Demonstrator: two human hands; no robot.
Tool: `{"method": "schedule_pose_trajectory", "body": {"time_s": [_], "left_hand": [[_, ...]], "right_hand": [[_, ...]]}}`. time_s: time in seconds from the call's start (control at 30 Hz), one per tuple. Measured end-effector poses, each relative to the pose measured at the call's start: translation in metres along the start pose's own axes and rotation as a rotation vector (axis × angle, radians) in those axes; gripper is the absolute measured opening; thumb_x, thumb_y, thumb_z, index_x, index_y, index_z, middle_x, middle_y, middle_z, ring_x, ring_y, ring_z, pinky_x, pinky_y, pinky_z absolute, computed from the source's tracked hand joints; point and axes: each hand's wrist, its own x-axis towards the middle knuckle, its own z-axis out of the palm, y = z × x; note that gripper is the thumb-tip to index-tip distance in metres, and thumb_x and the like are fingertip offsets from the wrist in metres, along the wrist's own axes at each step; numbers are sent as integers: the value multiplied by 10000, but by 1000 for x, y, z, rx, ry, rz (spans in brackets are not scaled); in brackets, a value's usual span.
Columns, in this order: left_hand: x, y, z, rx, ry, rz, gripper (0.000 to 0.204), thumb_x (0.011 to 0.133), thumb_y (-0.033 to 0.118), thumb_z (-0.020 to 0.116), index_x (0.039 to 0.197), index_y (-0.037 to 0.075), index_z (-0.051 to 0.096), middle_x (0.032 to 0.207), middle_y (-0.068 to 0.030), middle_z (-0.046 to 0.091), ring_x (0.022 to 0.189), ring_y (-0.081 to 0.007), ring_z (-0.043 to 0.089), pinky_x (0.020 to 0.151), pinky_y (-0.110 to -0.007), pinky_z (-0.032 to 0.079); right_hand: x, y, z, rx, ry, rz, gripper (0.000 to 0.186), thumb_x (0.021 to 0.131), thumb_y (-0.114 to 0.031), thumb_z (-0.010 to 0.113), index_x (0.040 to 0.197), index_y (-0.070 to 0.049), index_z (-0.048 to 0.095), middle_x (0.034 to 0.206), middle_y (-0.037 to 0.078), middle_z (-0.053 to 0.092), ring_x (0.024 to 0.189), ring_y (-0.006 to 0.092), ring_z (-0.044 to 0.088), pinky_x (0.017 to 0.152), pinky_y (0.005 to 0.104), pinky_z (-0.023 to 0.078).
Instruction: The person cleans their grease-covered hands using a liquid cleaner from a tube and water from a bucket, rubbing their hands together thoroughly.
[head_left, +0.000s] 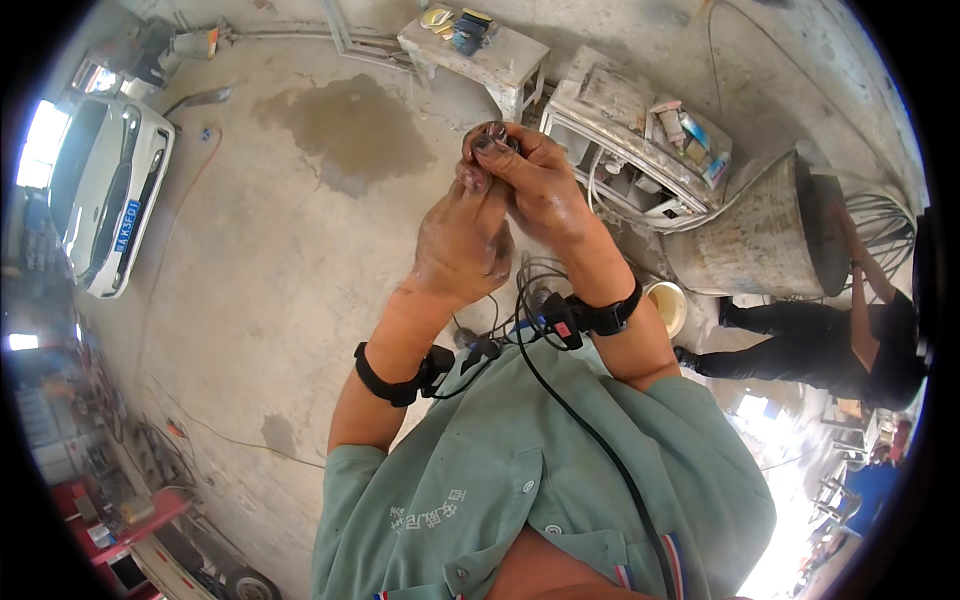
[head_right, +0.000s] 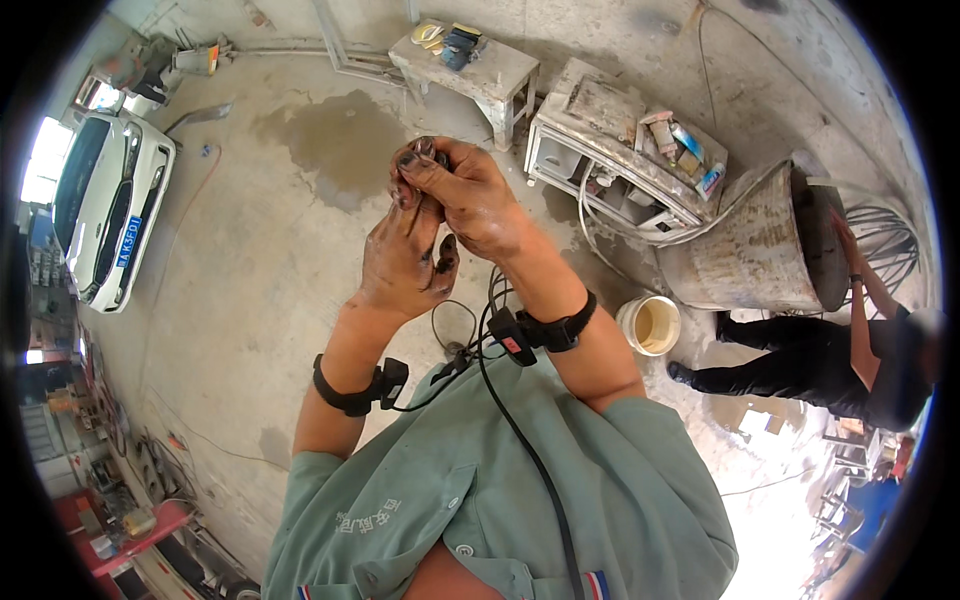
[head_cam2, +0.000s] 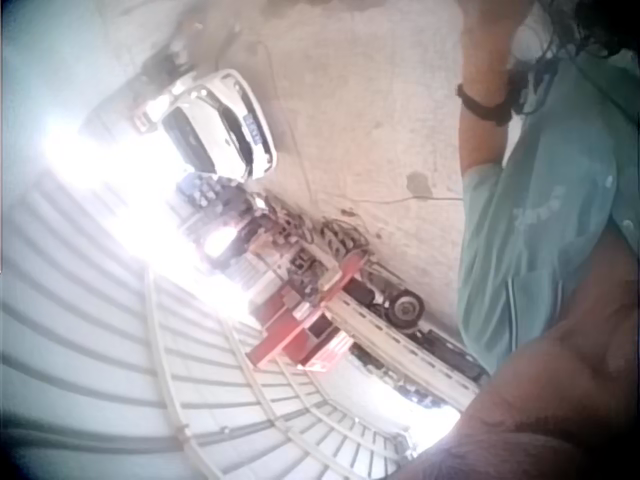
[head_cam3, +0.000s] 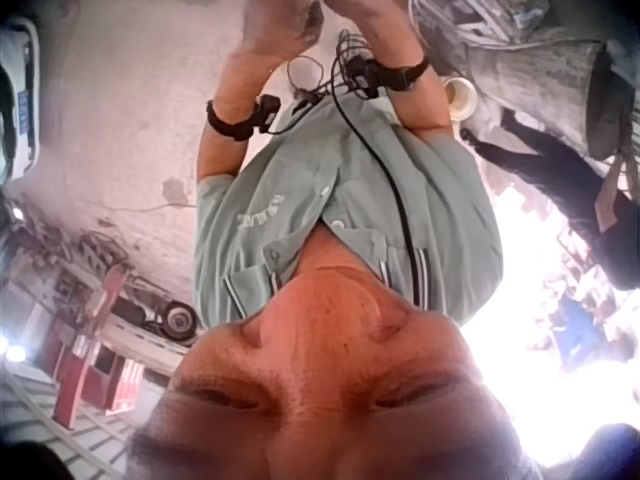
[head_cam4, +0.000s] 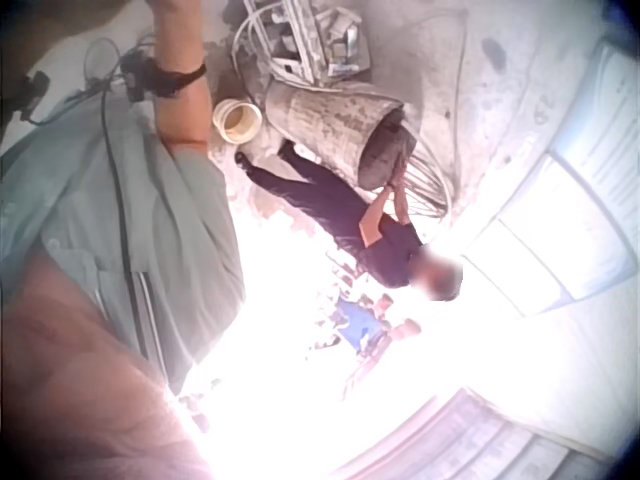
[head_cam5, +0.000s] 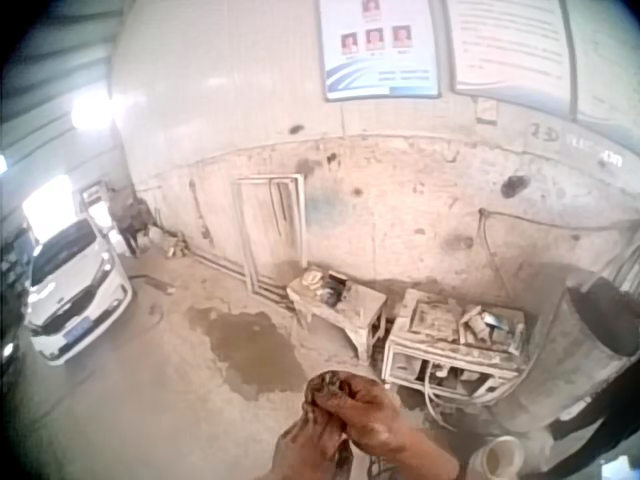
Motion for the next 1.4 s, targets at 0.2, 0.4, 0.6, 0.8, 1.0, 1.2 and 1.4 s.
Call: {"method": "schedule_pose_trajectory", "body": {"time_s": [0.2,0.4,0.6,0.8,1.0,1.2,1.4], "left_hand": [[-4,2,4,70,-43,3,614,681,88,625,1269,-12,480,1281,-236,497,957,-414,576,793,-449,504],[0,8,-10,-47,14,13,601,680,88,621,1259,-9,490,1313,-232,489,884,-401,588,749,-440,506],[-7,10,-5,37,-69,27,575,668,85,628,1224,-11,519,1297,-234,495,837,-395,592,726,-433,506],[-2,14,-17,48,-26,32,615,658,61,627,1258,-14,513,1343,-226,478,841,-379,601,709,-423,511],[-7,11,-19,58,-2,39,610,650,4,613,1251,-8,511,1402,-198,456,870,-356,606,682,-410,508],[-11,6,-22,71,-25,55,572,665,9,615,1228,-10,516,1411,-195,453,902,-359,602,676,-413,503],[-16,5,-23,62,-20,32,594,670,17,618,1253,-5,506,1425,-190,441,965,-353,601,682,-410,505]], "right_hand": [[0,6,-1,111,64,81,352,1001,-310,524,968,31,603,847,99,621,776,166,587,699,272,478],[-14,-11,16,246,34,92,432,1005,-366,486,993,48,607,857,131,629,814,217,604,781,311,492],[-15,1,8,-51,36,22,333,992,-245,467,1002,58,607,876,126,630,828,189,601,782,303,491],[-20,-6,14,135,-28,19,301,952,-165,437,1080,68,578,933,142,633,898,200,615,827,313,498],[-21,1,20,125,-42,-14,322,880,-92,421,1123,71,556,988,163,623,972,219,604,871,328,490],[-17,5,18,90,-63,-43,312,864,-70,431,1107,80,558,1013,153,601,969,235,601,895,340,487],[-22,7,24,112,-21,9,310,871,-58,407,1104,88,550,1046,149,588,991,245,602,897,356,498]]}}
